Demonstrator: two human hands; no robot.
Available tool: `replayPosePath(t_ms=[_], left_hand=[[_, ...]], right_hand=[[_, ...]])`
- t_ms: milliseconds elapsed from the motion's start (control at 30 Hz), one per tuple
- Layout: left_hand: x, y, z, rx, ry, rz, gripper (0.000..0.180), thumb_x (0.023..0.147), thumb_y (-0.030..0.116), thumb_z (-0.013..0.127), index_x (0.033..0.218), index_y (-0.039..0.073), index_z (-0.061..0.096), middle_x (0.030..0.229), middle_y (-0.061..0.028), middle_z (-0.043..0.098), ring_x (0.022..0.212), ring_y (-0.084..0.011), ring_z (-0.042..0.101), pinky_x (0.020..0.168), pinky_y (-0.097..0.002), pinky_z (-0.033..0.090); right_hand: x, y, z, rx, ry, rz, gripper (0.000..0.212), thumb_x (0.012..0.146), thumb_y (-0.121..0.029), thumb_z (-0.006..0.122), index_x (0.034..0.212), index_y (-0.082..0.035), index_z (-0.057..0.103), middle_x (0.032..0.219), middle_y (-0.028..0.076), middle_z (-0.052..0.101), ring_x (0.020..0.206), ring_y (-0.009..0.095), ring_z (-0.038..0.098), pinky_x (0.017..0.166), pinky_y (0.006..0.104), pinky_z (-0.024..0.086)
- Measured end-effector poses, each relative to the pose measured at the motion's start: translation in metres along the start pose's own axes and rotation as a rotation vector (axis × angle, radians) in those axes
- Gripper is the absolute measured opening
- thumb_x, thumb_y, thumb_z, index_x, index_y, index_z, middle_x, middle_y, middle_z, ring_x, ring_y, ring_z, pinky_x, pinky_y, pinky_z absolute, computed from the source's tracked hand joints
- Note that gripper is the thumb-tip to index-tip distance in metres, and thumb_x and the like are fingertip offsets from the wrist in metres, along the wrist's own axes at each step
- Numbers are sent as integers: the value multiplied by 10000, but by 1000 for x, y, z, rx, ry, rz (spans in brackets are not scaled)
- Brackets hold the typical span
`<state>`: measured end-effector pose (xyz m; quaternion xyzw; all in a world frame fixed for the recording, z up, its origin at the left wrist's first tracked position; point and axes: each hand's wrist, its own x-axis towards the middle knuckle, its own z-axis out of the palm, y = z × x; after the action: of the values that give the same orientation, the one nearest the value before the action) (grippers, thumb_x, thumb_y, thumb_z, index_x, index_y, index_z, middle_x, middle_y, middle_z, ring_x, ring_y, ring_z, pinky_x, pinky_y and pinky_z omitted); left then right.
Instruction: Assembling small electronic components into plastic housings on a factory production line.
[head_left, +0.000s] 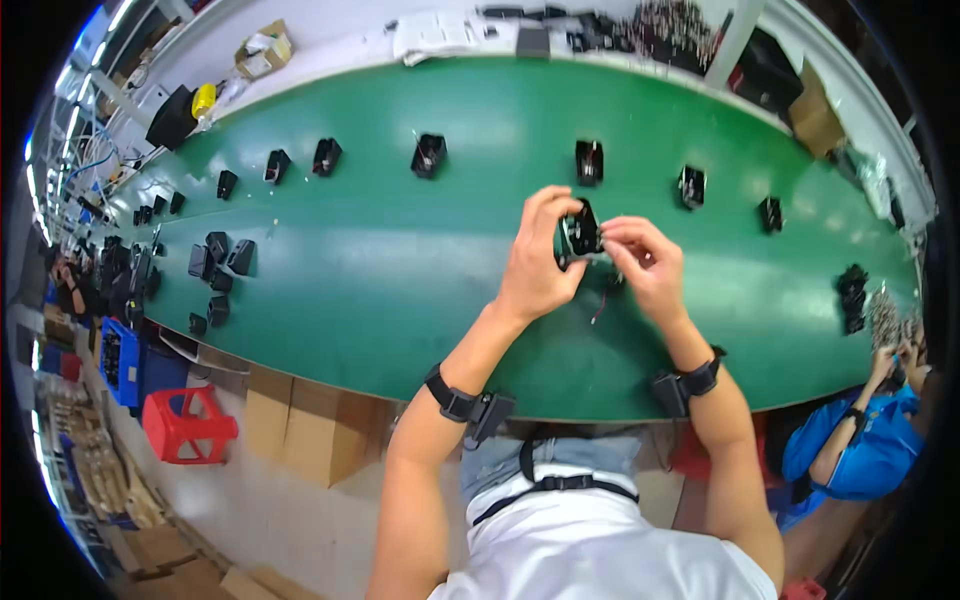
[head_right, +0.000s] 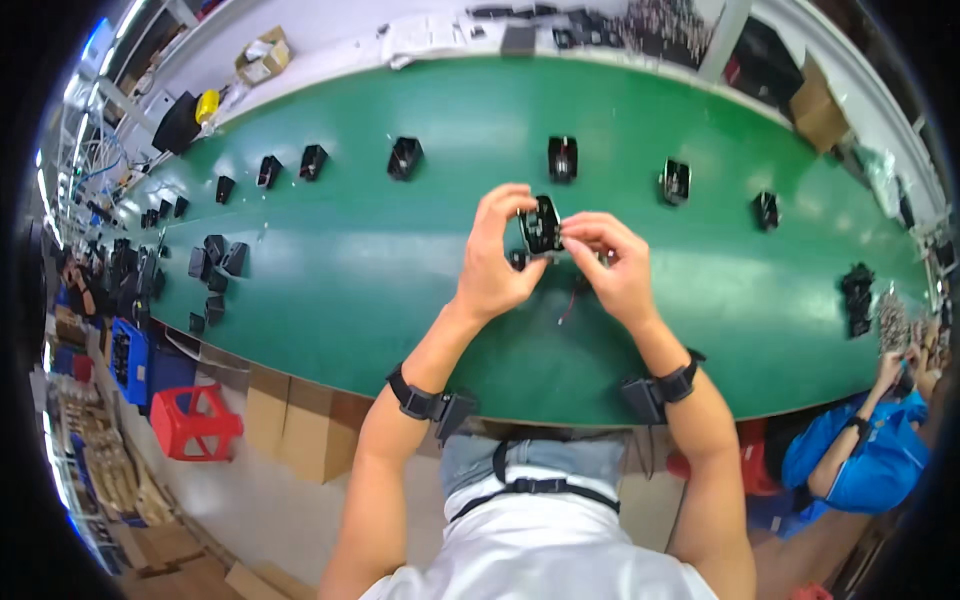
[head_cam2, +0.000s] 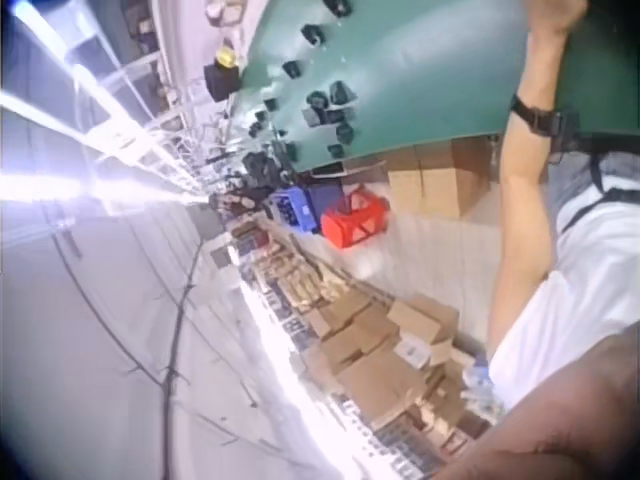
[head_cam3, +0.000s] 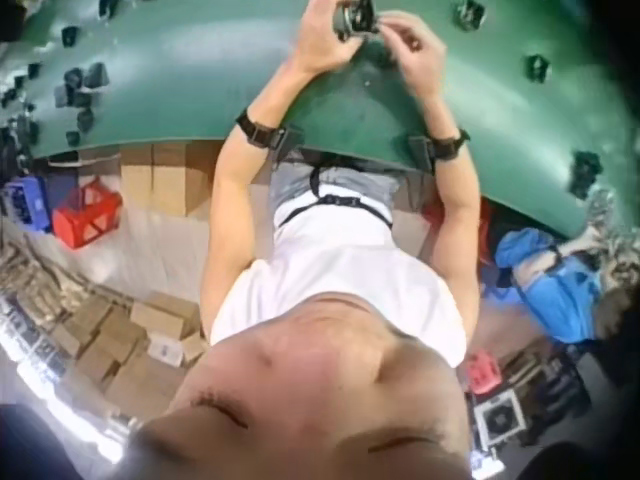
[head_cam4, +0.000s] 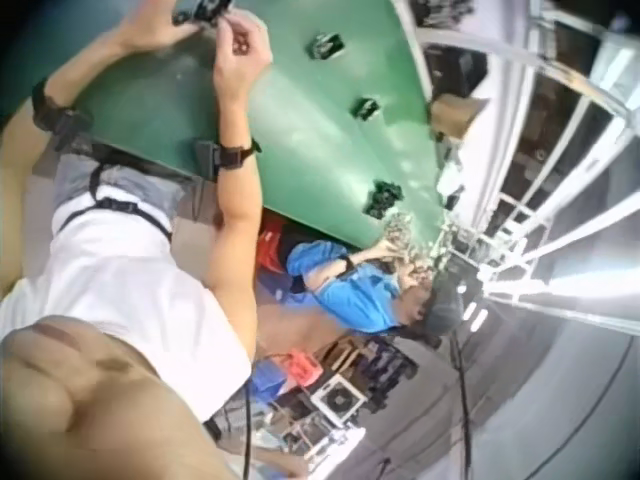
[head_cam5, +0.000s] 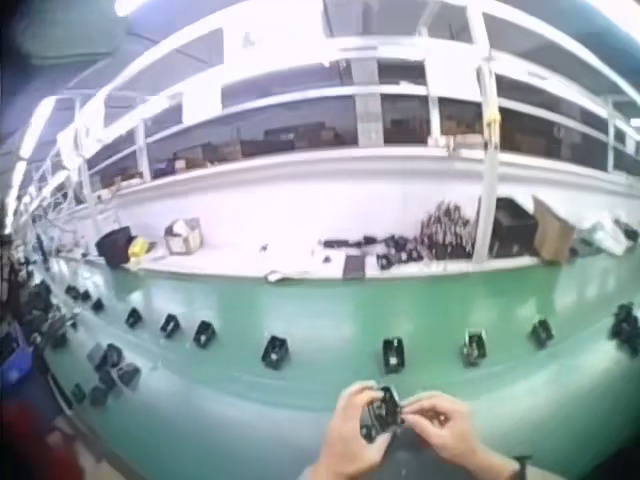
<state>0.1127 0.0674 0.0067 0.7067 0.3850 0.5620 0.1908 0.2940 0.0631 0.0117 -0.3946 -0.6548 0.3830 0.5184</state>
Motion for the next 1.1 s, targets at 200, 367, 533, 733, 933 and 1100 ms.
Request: replayPosePath(t_ms=[200, 367, 533, 733, 933, 1100], left_hand=[[-5, 2, 6, 37, -92, 41, 584, 637, -28, 765, 1149, 56, 496, 1269, -156, 482, 1163, -327, 526, 948, -390, 462], [-8, 0, 9, -165, -103, -134, 637, 656, -59, 758, 1207, 59, 460, 1345, -138, 406, 1186, -241, 519, 962, -361, 476], [-11, 3, 12, -200, -144, -103, 716, 648, -74, 750, 1270, 56, 420, 1320, -146, 428, 1197, -250, 512, 987, -363, 461], [-13, 7, 19, -280, -160, -85, 736, 632, -109, 717, 1290, 52, 429, 1337, -176, 483, 1195, -313, 542, 889, -353, 545], [-10, 8, 18, -277, -191, -74, 747, 630, -122, 703, 1301, 49, 422, 1349, -174, 488, 1178, -302, 563, 890, -349, 548], [-11, 11, 20, -322, -202, -82, 740, 641, -111, 690, 1310, 47, 416, 1350, -156, 500, 1179, -305, 569, 911, -357, 543]], right_hand=[[3, 5, -5, -126, -9, -104, 71, 831, 8, 664, 900, 15, 679, 988, 92, 668, 803, 117, 637, 704, 238, 520], [-1, 8, -3, -3, 85, -87, 80, 814, -15, 686, 888, 12, 668, 948, 87, 671, 722, 97, 597, 623, 228, 481], [-2, 8, -3, -34, 164, -130, 84, 812, -17, 687, 894, -5, 672, 947, 82, 657, 745, 111, 599, 610, 232, 477], [-3, -1, -2, -196, 155, -243, 118, 779, 0, 711, 886, -36, 675, 946, 80, 641, 794, 161, 614, 637, 259, 500], [2, 1, -7, -327, 181, -370, 153, 737, 13, 731, 870, -42, 678, 939, 68, 649, 833, 231, 612, 703, 319, 516], [1, 4, -12, -411, 165, -423, 173, 717, 0, 744, 866, -64, 682, 963, 53, 651, 875, 242, 591, 738, 331, 501]])
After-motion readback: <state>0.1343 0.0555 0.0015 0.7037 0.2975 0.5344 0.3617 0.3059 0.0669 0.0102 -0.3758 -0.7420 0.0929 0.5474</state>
